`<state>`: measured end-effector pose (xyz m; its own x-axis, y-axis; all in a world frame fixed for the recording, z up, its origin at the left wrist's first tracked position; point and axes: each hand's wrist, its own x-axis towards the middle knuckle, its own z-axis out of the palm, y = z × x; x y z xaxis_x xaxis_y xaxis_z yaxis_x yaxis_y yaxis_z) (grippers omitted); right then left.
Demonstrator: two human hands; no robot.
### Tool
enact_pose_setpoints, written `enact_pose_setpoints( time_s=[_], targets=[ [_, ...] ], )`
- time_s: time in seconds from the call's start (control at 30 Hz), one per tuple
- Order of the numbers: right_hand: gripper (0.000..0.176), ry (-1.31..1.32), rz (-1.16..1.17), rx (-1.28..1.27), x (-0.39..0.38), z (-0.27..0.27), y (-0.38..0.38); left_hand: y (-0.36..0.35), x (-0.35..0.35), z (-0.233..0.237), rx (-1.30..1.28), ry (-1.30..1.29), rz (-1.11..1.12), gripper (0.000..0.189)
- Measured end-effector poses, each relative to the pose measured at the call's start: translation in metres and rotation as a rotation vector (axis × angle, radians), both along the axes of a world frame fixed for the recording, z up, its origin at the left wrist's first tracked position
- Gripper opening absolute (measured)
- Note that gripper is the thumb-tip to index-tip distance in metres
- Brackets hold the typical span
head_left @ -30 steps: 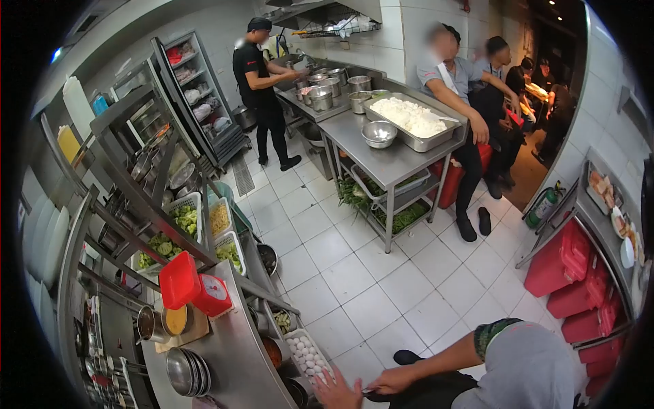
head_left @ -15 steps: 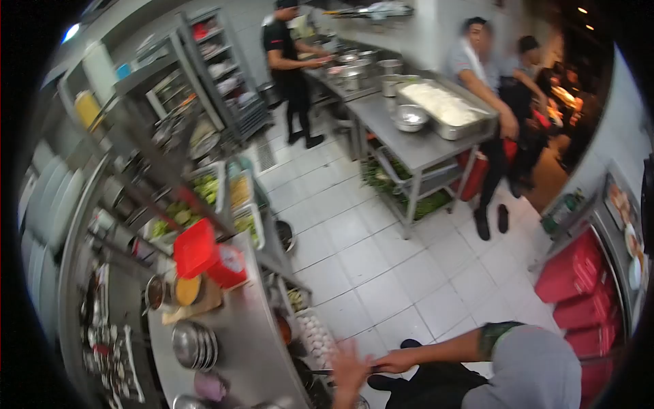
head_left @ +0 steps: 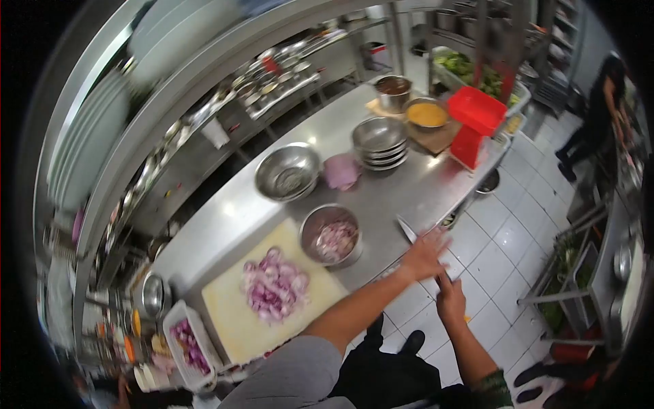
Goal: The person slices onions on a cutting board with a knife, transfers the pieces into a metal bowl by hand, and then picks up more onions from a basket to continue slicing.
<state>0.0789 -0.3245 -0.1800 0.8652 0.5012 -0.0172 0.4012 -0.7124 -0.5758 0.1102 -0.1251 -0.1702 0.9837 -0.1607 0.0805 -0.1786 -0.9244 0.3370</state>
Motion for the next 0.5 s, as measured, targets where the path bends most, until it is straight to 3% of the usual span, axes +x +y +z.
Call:
enact_pose_setpoints(
  time_s=[0.07, 0.13, 0.2, 0.27, 0.33, 0.37, 0.5],
  targets=[
    [0.062, -0.086, 0.103, 0.112, -0.048, -0.030, -0.063, -0.053, -0.056, 0.008, -0.094, 0.095, -0.031, 0.091],
    [0.053, -0.051, 0.174, -0.085, -0.085, -0.023, -0.123, -0.097, -0.113, -0.004, -0.184, 0.002, 0.004, 0.093],
    [0.056, 0.317, 0.114, -0.028, -0.104, -0.013, -0.180, -0.098, -0.165, 0.029, -0.299, -0.001, 0.128, 0.086],
    [0.038, 0.603, 0.000, 0.290, -0.114, -0.032, -0.225, -0.080, -0.221, 0.049, -0.365, -0.079, 0.280, 0.083],
    [0.029, 0.840, -0.084, 0.163, -0.114, 0.057, -0.192, -0.024, -0.278, 0.064, -0.383, -0.259, 0.489, 0.079],
    [0.017, 0.803, -0.010, 0.175, -0.115, 0.066, -0.177, 0.003, -0.307, 0.080, -0.314, -0.300, 0.669, 0.076],
    [0.018, 0.575, 0.544, -0.014, -0.127, 0.106, -0.069, 0.119, -0.436, 0.141, 0.039, -0.501, 1.209, 0.064]
  ],
)
